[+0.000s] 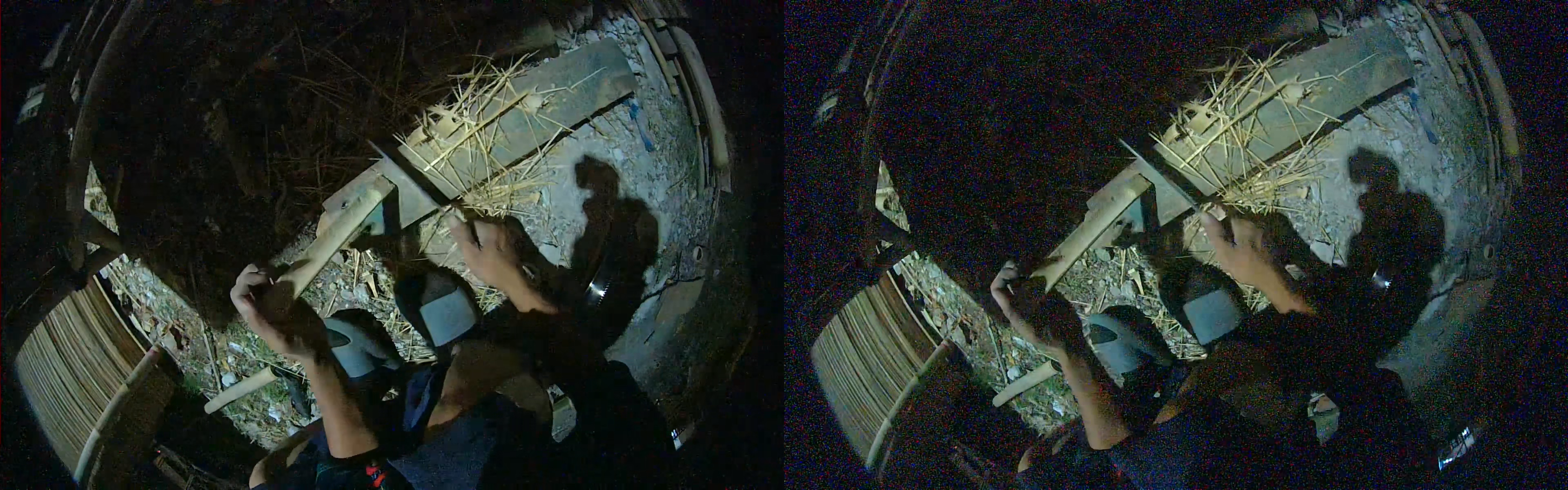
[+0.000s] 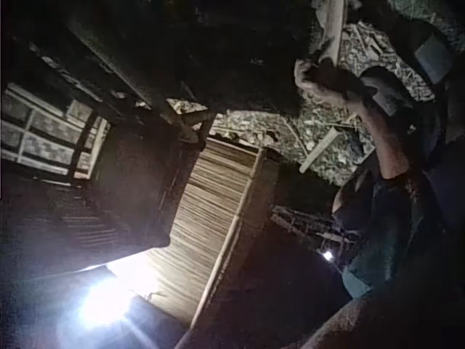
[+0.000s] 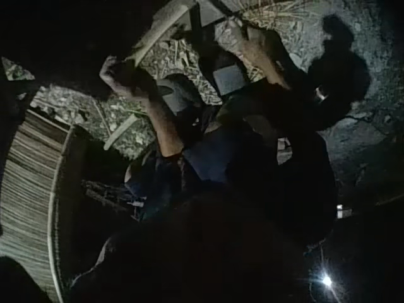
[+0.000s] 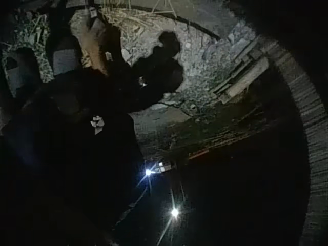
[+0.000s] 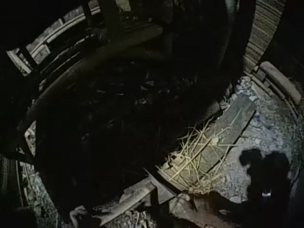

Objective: The person scrapes and shaves bamboo strips using a machete, working on them one at a time.

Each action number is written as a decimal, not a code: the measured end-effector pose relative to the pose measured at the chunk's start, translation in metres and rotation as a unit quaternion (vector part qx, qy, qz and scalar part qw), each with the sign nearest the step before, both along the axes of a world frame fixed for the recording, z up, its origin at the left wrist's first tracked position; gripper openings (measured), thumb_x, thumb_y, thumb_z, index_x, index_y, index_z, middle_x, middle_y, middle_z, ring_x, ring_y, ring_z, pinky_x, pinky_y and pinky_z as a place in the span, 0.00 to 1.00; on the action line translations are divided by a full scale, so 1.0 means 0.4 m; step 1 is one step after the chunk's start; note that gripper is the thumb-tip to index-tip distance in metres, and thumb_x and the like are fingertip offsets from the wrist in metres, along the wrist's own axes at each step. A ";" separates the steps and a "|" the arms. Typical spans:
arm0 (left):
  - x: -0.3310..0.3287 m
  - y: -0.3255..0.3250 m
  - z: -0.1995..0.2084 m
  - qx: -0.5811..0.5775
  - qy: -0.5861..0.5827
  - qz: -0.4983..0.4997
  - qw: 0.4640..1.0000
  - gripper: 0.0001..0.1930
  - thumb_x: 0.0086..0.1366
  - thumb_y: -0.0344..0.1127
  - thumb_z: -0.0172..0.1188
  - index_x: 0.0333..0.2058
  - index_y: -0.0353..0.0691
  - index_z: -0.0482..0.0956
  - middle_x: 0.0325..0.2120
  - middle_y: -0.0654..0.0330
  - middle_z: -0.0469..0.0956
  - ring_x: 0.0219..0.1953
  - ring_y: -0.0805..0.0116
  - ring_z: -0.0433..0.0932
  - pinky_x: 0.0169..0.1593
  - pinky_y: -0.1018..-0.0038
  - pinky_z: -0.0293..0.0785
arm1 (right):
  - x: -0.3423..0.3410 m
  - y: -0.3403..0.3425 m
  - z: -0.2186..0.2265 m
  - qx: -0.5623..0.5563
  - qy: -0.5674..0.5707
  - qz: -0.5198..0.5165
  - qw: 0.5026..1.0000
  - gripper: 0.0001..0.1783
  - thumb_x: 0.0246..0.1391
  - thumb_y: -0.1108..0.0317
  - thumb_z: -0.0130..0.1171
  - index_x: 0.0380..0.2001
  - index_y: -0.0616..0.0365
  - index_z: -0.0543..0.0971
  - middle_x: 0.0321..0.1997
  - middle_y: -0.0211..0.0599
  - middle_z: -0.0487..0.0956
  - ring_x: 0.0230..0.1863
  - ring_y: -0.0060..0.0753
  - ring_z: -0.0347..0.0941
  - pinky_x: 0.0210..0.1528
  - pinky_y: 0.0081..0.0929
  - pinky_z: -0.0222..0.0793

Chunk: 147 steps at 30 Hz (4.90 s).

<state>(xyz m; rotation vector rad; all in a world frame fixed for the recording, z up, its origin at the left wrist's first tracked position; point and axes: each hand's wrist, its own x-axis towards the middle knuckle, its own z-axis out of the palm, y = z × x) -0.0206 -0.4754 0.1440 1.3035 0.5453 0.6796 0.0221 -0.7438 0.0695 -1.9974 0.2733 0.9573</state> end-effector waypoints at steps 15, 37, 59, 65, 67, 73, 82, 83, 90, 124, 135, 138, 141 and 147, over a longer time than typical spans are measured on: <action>-0.091 0.097 -0.243 0.369 0.376 -0.047 0.849 0.18 0.64 0.39 0.62 0.47 0.34 0.76 0.40 0.51 0.77 0.44 0.56 0.76 0.49 0.63 0.71 | 0.001 -0.078 0.087 0.144 0.134 -0.166 0.966 0.36 0.62 0.32 0.37 0.20 0.56 0.68 0.13 0.29 0.64 0.10 0.23 0.60 0.15 0.24 0.55; 0.144 -0.085 0.177 0.252 0.207 -0.006 0.945 0.09 0.63 0.30 0.63 0.39 0.35 0.76 0.34 0.61 0.77 0.34 0.75 0.74 0.38 0.78 0.72 | -0.056 -0.095 0.067 0.112 -0.006 -0.088 0.990 0.31 0.64 0.40 0.42 0.20 0.55 0.70 0.13 0.26 0.66 0.13 0.21 0.59 0.17 0.25 0.56; -0.079 -0.173 0.150 0.106 0.267 -0.013 0.958 0.09 0.68 0.33 0.54 0.39 0.40 0.62 0.30 0.64 0.64 0.31 0.79 0.64 0.38 0.81 0.65 | -0.011 -0.008 0.228 0.204 -0.238 0.172 0.934 0.25 0.54 0.47 0.61 0.23 0.60 0.73 0.15 0.40 0.68 0.14 0.42 0.69 0.18 0.31 0.64; -0.112 -0.126 0.124 0.232 0.281 -0.068 0.929 0.10 0.68 0.32 0.56 0.39 0.40 0.62 0.29 0.67 0.61 0.31 0.80 0.61 0.37 0.83 0.60 | -0.010 -0.018 0.265 0.142 -0.276 0.178 0.934 0.22 0.52 0.50 0.63 0.22 0.60 0.74 0.15 0.41 0.68 0.14 0.40 0.69 0.18 0.31 0.63; -0.125 -0.122 0.104 0.215 0.259 -0.060 0.940 0.10 0.68 0.32 0.55 0.40 0.40 0.62 0.29 0.67 0.60 0.31 0.79 0.60 0.38 0.82 0.60 | -0.001 -0.014 0.252 0.152 -0.242 0.174 0.942 0.22 0.52 0.51 0.63 0.22 0.60 0.74 0.15 0.41 0.69 0.13 0.40 0.69 0.18 0.31 0.63; -0.151 -0.126 0.107 0.045 0.290 0.039 0.955 0.18 0.69 0.38 0.53 0.51 0.38 0.60 0.43 0.60 0.62 0.42 0.71 0.62 0.50 0.67 0.63 | -0.014 -0.034 0.307 -0.016 -0.414 0.206 0.887 0.24 0.46 0.48 0.70 0.32 0.60 0.78 0.21 0.36 0.76 0.20 0.40 0.69 0.25 0.29 0.68; -0.137 -0.130 0.086 -0.048 0.230 0.113 0.965 0.23 0.68 0.38 0.56 0.57 0.37 0.62 0.46 0.61 0.65 0.41 0.73 0.62 0.51 0.73 0.62 | -0.019 -0.053 0.223 0.054 -0.322 0.199 0.924 0.22 0.55 0.50 0.61 0.29 0.62 0.78 0.17 0.43 0.73 0.13 0.40 0.70 0.18 0.32 0.65; -0.132 -0.110 0.084 -0.138 0.201 0.146 0.959 0.23 0.66 0.37 0.59 0.56 0.38 0.63 0.44 0.62 0.65 0.40 0.73 0.61 0.50 0.72 0.62 | -0.023 -0.053 0.193 0.027 -0.216 0.199 0.956 0.24 0.52 0.46 0.62 0.28 0.61 0.78 0.17 0.43 0.73 0.15 0.40 0.71 0.20 0.33 0.65; -0.196 -0.086 0.076 -0.119 0.199 0.130 0.964 0.27 0.59 0.30 0.61 0.57 0.41 0.65 0.46 0.62 0.65 0.40 0.71 0.61 0.52 0.66 0.60 | -0.019 -0.041 0.201 0.052 -0.121 0.218 0.967 0.27 0.47 0.45 0.65 0.26 0.63 0.77 0.15 0.44 0.72 0.14 0.42 0.70 0.18 0.34 0.64; -0.094 -0.183 0.115 0.186 0.262 -0.050 0.946 0.15 0.66 0.37 0.59 0.42 0.41 0.62 0.36 0.62 0.64 0.37 0.74 0.64 0.46 0.77 0.63 | -0.047 -0.075 0.267 -0.008 -0.235 0.166 0.958 0.23 0.48 0.50 0.66 0.26 0.64 0.77 0.19 0.41 0.75 0.15 0.36 0.70 0.18 0.29 0.62; -0.081 -0.204 0.108 0.039 0.143 -0.084 0.985 0.22 0.59 0.43 0.68 0.37 0.43 0.61 0.33 0.61 0.63 0.33 0.72 0.62 0.43 0.75 0.64 | -0.019 -0.014 0.239 -0.053 -0.229 0.152 0.960 0.25 0.50 0.45 0.63 0.24 0.60 0.77 0.17 0.44 0.73 0.20 0.46 0.72 0.29 0.36 0.66; -0.065 -0.210 0.140 0.002 0.162 -0.029 0.986 0.21 0.59 0.42 0.68 0.35 0.43 0.61 0.31 0.61 0.64 0.32 0.72 0.63 0.43 0.75 0.64 | -0.012 -0.013 0.233 -0.013 -0.294 0.130 0.947 0.24 0.54 0.47 0.61 0.21 0.60 0.75 0.14 0.42 0.71 0.15 0.44 0.69 0.23 0.34 0.64; -0.105 -0.192 0.115 0.055 0.224 -0.040 0.972 0.22 0.59 0.42 0.68 0.40 0.40 0.63 0.37 0.59 0.66 0.38 0.70 0.65 0.47 0.73 0.65 | 0.036 -0.052 0.144 -0.065 -0.217 0.185 0.956 0.25 0.57 0.50 0.60 0.18 0.62 0.73 0.11 0.41 0.68 0.11 0.41 0.65 0.18 0.36 0.61; -0.144 -0.174 0.088 0.089 0.220 -0.047 0.970 0.28 0.62 0.47 0.64 0.53 0.38 0.64 0.48 0.55 0.69 0.46 0.66 0.68 0.54 0.66 0.65 | 0.018 -0.047 0.149 0.027 -0.248 0.144 0.958 0.27 0.59 0.49 0.58 0.17 0.62 0.70 0.10 0.46 0.64 0.11 0.42 0.61 0.18 0.38 0.58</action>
